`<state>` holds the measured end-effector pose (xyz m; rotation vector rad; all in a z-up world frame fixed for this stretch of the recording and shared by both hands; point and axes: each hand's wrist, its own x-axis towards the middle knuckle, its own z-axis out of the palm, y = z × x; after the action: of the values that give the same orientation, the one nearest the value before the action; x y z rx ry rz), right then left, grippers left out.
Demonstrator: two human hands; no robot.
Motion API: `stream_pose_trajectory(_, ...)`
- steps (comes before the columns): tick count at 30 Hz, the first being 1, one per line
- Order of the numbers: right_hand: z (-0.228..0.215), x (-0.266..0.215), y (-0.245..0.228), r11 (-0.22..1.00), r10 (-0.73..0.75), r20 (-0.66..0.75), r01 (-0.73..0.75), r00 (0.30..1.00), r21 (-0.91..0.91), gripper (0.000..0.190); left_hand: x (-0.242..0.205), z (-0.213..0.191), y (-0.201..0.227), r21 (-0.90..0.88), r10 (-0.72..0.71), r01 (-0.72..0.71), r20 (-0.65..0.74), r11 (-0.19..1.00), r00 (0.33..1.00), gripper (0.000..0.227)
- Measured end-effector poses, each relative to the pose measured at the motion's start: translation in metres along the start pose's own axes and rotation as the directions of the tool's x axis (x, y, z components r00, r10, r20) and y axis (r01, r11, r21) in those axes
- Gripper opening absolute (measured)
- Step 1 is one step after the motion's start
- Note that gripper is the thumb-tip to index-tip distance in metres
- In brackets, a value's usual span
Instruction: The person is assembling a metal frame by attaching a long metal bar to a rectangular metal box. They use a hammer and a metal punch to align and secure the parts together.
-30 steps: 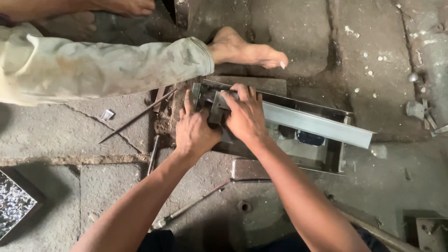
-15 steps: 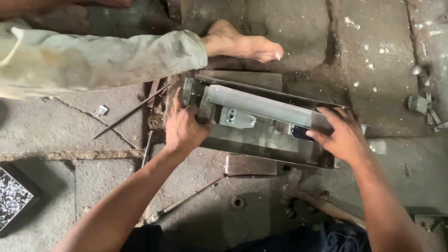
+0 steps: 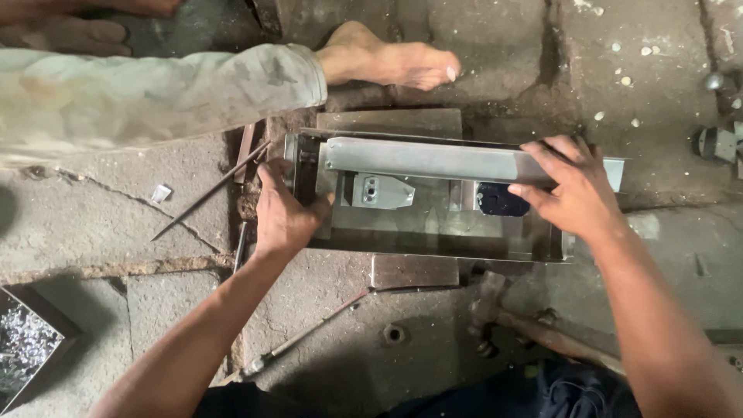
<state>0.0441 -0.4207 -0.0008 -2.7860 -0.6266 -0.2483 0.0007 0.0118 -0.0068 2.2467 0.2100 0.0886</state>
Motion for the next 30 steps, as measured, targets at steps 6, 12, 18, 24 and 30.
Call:
stream_pose_trajectory(6, 0.0, 0.004, 0.001, 0.997, 0.004, 0.003, -0.004, 1.0, 0.076, 0.064, 0.009, -0.002, -0.024, -0.224, -0.094, 0.112, 0.09, 0.968, 0.992, 0.096)
stream_pose_trajectory(12, 0.012, 0.017, -0.01, 0.999, -0.04, 0.02, 0.039, 0.999, 0.031, 0.065, 0.015, -0.008, -0.031, -0.517, -0.078, 0.175, 0.203, 0.838, 0.976, 0.103)
stream_pose_trajectory(18, 0.008, 0.019, -0.025, 0.996, -0.052, -0.014, 0.053, 0.999, 0.065, 0.065, 0.023, -0.006, -0.032, -0.015, 0.061, -0.06, 0.151, 0.998, 0.987, 0.121)
stream_pose_trajectory(24, 0.002, 0.023, -0.034, 1.0, 0.008, 0.019, -0.008, 1.0, -0.01, 0.068, 0.021, 0.003, -0.026, 0.13, -0.023, 0.003, 0.152, 0.991, 0.988, 0.119)
stream_pose_trajectory(30, -0.013, -0.018, 0.0, 0.927, 0.208, -0.214, -0.123, 0.954, 0.355, 0.057, 0.019, 0.001, -0.021, 0.203, -0.184, 0.153, 0.145, 0.967, 0.972, 0.124)
